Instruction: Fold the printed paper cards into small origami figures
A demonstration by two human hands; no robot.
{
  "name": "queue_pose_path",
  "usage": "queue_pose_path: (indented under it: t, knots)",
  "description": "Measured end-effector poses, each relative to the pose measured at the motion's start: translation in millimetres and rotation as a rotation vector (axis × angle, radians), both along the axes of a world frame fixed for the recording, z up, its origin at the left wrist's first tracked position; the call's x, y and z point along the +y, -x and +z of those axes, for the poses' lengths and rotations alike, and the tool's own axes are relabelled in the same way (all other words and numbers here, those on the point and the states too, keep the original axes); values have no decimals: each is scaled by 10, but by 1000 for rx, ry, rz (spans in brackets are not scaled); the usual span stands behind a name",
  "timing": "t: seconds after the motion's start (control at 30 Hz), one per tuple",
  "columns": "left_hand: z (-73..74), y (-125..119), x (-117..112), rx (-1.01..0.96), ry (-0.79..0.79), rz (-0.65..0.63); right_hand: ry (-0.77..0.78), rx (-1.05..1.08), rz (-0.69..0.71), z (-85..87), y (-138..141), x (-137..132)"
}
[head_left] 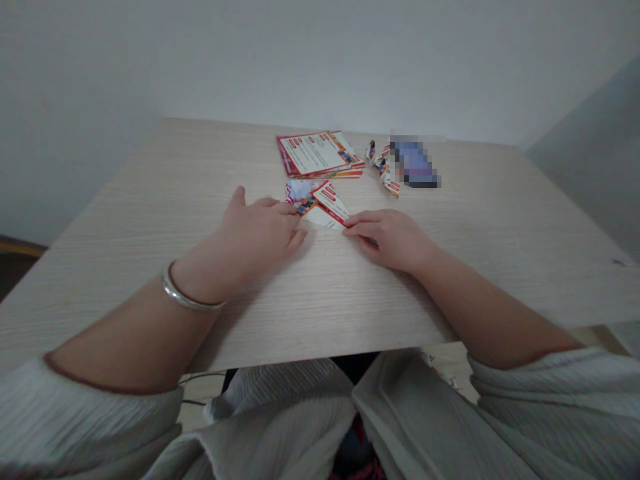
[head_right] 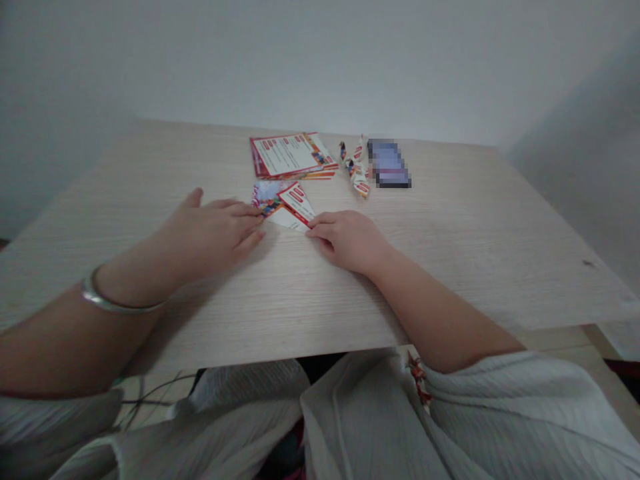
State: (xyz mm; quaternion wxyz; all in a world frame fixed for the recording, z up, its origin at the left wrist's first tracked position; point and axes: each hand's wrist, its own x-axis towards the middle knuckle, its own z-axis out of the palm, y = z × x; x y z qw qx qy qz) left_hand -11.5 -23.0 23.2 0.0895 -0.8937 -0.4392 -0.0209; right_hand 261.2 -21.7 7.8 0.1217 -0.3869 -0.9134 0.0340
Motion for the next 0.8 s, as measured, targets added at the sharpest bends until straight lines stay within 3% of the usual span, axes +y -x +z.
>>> queue_pose_path:
  t: [0.23, 0.4, 0.57, 0.8]
  knots:
    - [24, 30, 3, 62, -119, 87, -4, 32, 17, -35, -22, 16]
    - [-1, -14, 27, -88, -92, 150, -3, 48, 33, -30, -30, 34]
    - [-92, -90, 116, -96, -79, -202, 16, 69, -16, -31, -37, 45]
    - [-66, -159, 88, 122, -103, -230, 0, 111, -81, -33, 22, 11]
